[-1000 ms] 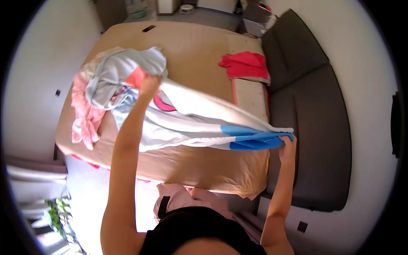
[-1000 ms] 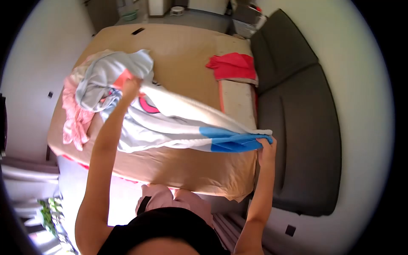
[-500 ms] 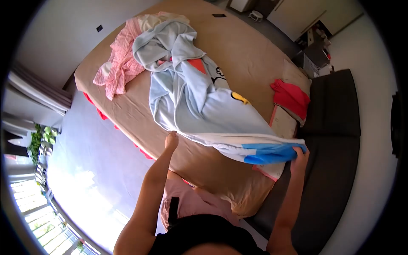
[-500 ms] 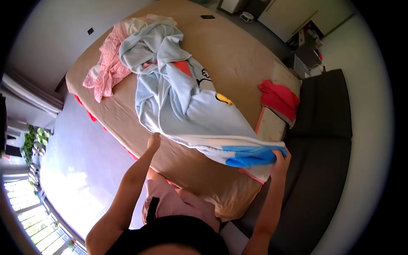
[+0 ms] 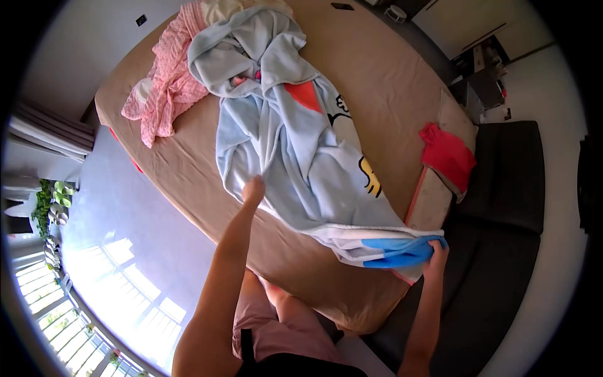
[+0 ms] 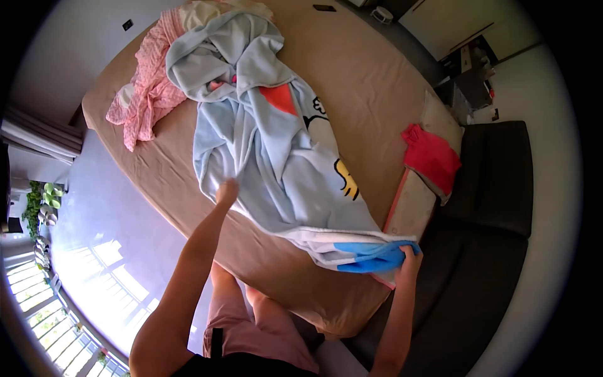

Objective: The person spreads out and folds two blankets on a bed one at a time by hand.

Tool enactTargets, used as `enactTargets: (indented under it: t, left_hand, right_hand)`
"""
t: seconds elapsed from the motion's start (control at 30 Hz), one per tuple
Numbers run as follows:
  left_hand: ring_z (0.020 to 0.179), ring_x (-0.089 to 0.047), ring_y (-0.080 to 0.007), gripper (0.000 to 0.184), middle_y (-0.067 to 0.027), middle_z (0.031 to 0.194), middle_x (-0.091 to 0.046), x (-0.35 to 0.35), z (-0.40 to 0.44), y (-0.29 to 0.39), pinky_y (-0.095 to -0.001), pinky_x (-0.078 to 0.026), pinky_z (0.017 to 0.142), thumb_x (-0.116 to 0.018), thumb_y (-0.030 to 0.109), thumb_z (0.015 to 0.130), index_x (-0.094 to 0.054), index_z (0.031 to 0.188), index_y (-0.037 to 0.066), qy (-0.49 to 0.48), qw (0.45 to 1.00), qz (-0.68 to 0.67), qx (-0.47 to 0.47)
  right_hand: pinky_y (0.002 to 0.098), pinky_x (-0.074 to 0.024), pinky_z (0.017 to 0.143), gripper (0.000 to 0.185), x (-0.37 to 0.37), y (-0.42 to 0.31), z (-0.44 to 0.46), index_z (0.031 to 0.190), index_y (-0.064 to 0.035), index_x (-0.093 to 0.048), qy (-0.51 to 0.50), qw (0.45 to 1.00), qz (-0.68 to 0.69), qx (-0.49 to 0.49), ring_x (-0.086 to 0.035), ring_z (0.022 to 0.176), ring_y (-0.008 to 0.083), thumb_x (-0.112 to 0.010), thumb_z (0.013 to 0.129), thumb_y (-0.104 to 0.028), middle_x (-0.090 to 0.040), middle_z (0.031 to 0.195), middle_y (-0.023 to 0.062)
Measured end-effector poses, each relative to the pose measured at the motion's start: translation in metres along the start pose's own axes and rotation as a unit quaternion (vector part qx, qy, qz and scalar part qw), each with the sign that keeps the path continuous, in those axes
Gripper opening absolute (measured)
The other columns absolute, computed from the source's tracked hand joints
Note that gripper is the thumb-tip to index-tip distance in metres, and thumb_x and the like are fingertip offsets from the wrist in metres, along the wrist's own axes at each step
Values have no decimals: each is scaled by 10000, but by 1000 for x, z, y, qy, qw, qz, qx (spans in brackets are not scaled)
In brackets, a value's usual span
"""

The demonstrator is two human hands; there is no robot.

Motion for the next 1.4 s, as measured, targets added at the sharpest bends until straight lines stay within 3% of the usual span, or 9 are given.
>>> enactTargets:
  t: [0.17, 0.23, 0.47, 0.63, 0.77, 0.87, 0.93, 1.07, 1.4]
  left_hand:
    - [831, -576, -365, 291, -194, 911, -603, 59, -13, -124, -432, -458, 752, -528, 307, 760, -635, 925, 92, 217, 935, -175, 219]
    - [816, -584, -332, 288, -144, 887, -617, 45, 14, -131, -408, -463, 735, -603, 265, 712, -655, 928, 82, 249, 948, -197, -20]
    - [692, -556, -169, 271, -80, 818, -583, 22, 27, -86, -288, -492, 604, -650, 269, 731, -646, 864, 33, -20, 924, -343, 168]
    - [589, -493, -132, 195, -5, 664, -526, 185, 34, -158, -272, -442, 513, -597, 245, 811, -560, 765, 59, 257, 815, -504, 123]
    - [644, -542, -187, 319, -100, 789, -603, 279, 10, -229, -330, -450, 562, -516, 291, 829, -608, 904, -5, 493, 776, -356, 166]
    - [638, -546, -190, 331, -99, 777, -609, 275, 42, -176, -335, -452, 549, -531, 297, 813, -612, 926, -3, 395, 845, -289, 214]
    - [634, -549, -193, 341, -98, 769, -613, 261, 85, -125, -338, -454, 540, -540, 301, 802, -614, 940, -2, 299, 907, -250, 160]
    - [564, -524, -158, 357, -64, 720, -600, 255, 75, -29, -313, -433, 458, -592, 305, 756, -622, 969, 20, 168, 923, -317, 139]
    - [805, -500, -145, 416, 22, 902, -564, 212, 35, -89, -319, -411, 612, -654, 370, 715, -582, 1047, 128, 114, 885, -410, 189]
  right_hand:
    - [290, -426, 690, 223, -12, 38, 36, 868, -37, -536, 32, 994, -84, -59, -513, 790, 160, -586, 675, -137, -527, 850, 34]
    - [301, -426, 704, 255, -13, 53, 45, 897, -43, -536, 36, 994, -64, -80, -513, 809, 165, -602, 681, -160, -530, 877, 40]
    - [315, -406, 803, 360, 28, 128, 56, 1009, -21, -549, -10, 997, -29, -70, -524, 901, 163, -603, 765, -280, -558, 976, 61]
    - [290, -466, 716, 345, 46, 161, 12, 998, 23, -585, -311, 886, -275, -207, -574, 788, 160, -604, 786, -248, -604, 898, 65]
    - [286, -482, 689, 338, 55, 173, 19, 1013, 9, -595, -278, 863, -357, -224, -585, 763, 174, -616, 773, -228, -619, 886, 78]
    - [305, -484, 723, 374, 31, 167, 33, 1037, 3, -588, -186, 909, -306, -213, -590, 812, 189, -641, 762, -246, -623, 920, 95]
    - [322, -473, 764, 414, -20, 165, 44, 1049, 1, -582, -217, 945, -244, 31, -586, 856, 200, -659, 750, -275, -623, 953, 105]
    - [326, -460, 776, 389, -74, 199, 52, 1018, 31, -582, -308, 859, -402, 76, -597, 849, 251, -623, 715, -209, -625, 958, 163]
    - [355, -423, 830, 357, -177, 228, -29, 940, -50, -651, -477, 730, -438, -219, -548, 978, 302, -538, 684, -273, -590, 1014, 184]
Point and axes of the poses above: each hand's wrist, its own z-axis towards the middle knuckle, its own x-axis out of the back of the hand, y = z × x, the point moved 7 cm from there along z, towards the middle knuckle
